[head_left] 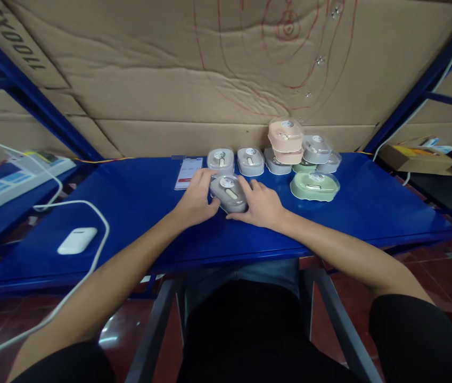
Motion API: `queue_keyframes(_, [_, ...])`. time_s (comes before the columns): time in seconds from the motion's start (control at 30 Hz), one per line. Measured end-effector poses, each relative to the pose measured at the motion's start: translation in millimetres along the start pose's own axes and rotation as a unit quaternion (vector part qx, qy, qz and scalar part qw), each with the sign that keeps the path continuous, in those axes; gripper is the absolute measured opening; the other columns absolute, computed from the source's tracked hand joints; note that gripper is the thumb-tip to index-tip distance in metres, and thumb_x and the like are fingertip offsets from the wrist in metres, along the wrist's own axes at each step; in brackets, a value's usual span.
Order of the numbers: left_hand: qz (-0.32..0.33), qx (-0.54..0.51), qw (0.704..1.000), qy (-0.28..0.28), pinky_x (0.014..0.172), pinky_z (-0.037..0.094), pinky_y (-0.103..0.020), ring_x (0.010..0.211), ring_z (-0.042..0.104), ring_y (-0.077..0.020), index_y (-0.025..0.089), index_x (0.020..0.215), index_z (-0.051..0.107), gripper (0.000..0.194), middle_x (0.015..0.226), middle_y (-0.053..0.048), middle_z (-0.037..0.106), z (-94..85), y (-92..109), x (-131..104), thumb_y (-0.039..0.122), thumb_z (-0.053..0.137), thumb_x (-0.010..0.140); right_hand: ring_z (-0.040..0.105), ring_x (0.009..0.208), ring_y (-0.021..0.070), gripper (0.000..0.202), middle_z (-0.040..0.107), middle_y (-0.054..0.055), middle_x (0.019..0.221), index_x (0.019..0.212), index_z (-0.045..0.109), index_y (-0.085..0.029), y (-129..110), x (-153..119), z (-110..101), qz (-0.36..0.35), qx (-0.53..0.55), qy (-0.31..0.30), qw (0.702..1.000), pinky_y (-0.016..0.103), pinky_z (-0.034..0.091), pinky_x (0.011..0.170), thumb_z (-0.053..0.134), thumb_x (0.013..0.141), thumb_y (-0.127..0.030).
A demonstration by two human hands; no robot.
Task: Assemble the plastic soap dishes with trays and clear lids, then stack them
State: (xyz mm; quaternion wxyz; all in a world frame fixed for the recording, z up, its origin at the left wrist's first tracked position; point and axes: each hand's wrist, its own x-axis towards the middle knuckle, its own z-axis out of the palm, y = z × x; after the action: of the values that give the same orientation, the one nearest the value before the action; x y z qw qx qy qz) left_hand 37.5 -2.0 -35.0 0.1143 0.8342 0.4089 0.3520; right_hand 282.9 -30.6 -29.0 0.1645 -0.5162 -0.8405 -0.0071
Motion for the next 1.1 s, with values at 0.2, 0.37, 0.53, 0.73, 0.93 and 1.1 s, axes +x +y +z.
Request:
queue_keyframes(0.2, [-0.006, 0.011, 0.998, -0.054, 0.139, 0.037, -0.071, 0.164, 0.045, -0.0491, 0.025, 0.149, 0.057, 0.079, 0.17, -0.019, 0.048, -0.1, 7, -1, 0.056, 0.091, 0.085, 0.078, 0.119, 0.0459, 0.117, 0.075, 0.025, 0.143, 0.177, 0.035, -0.017, -7, 0, -1, -0.028, 0.038, -0.053, 0.997, 0.048, 0.062, 0.087, 0.085, 0.091, -0.079])
queue_keyframes(0.37, [0.005, 0.005, 0.998, -0.066, 0.14, 0.034, -0.071, 0.168, 0.041, -0.0489, 0.026, 0.152, 0.056, 0.084, 0.176, -0.02, 0.044, 0.7, -3, 1, 0.058, 0.093, 0.083, 0.076, 0.126, 0.0449, 0.102, 0.078, 0.022, 0.141, 0.173, 0.043, -0.019, 12, 4, -10, -0.066, 0.072, -0.037, 0.995, 0.055, 0.062, 0.1, 0.087, 0.094, -0.065])
queue_keyframes(0.53, [0.045, 0.003, 0.997, -0.064, 0.142, 0.03, -0.071, 0.172, 0.037, -0.0461, 0.024, 0.154, 0.055, 0.076, 0.177, -0.021, 0.047, -0.2, -10, 3, 0.052, 0.086, 0.09, 0.058, 0.147, 0.0525, 0.078, 0.064, 0.025, 0.157, 0.161, 0.057, -0.019, 48, 10, -43, -0.062, 0.039, 0.094, 0.993, 0.072, 0.046, 0.125, 0.081, 0.096, -0.056])
queue_keyframes(0.73, [0.045, 0.0, 0.997, -0.065, 0.144, 0.028, -0.071, 0.174, 0.035, -0.0451, 0.021, 0.154, 0.056, 0.072, 0.177, -0.022, 0.05, 1.4, -11, 6, 0.044, 0.083, 0.092, 0.039, 0.157, 0.0656, 0.098, 0.037, 0.039, 0.173, 0.165, 0.043, -0.011, 104, 60, -60, 0.143, -0.077, 0.274, 0.948, 0.086, 0.041, 0.115, 0.069, 0.097, -0.076])
queue_keyframes(0.93, [0.044, 0.005, 0.997, -0.06, 0.143, 0.028, -0.072, 0.173, 0.037, -0.0454, 0.023, 0.154, 0.057, 0.071, 0.175, -0.02, 0.052, 1.3, -9, 5, 0.041, 0.083, 0.089, 0.059, 0.136, 0.0573, 0.088, 0.06, 0.038, 0.143, 0.147, 0.057, -0.003, 133, 101, -46, 0.231, -0.09, 0.269, 0.931, 0.078, 0.047, 0.11, 0.075, 0.091, -0.07])
queue_keyframes(1.1, [0.053, 0.012, 0.997, -0.047, 0.142, 0.031, -0.072, 0.171, 0.04, -0.0467, 0.023, 0.153, 0.057, 0.07, 0.173, -0.022, 0.052, 0.5, -6, 2, 0.044, 0.084, 0.092, 0.059, 0.135, 0.0538, 0.072, 0.063, 0.033, 0.139, 0.145, 0.059, -0.006, 137, 95, -43, 0.202, -0.12, 0.268, 0.934, 0.073, 0.05, 0.109, 0.064, 0.099, -0.062])
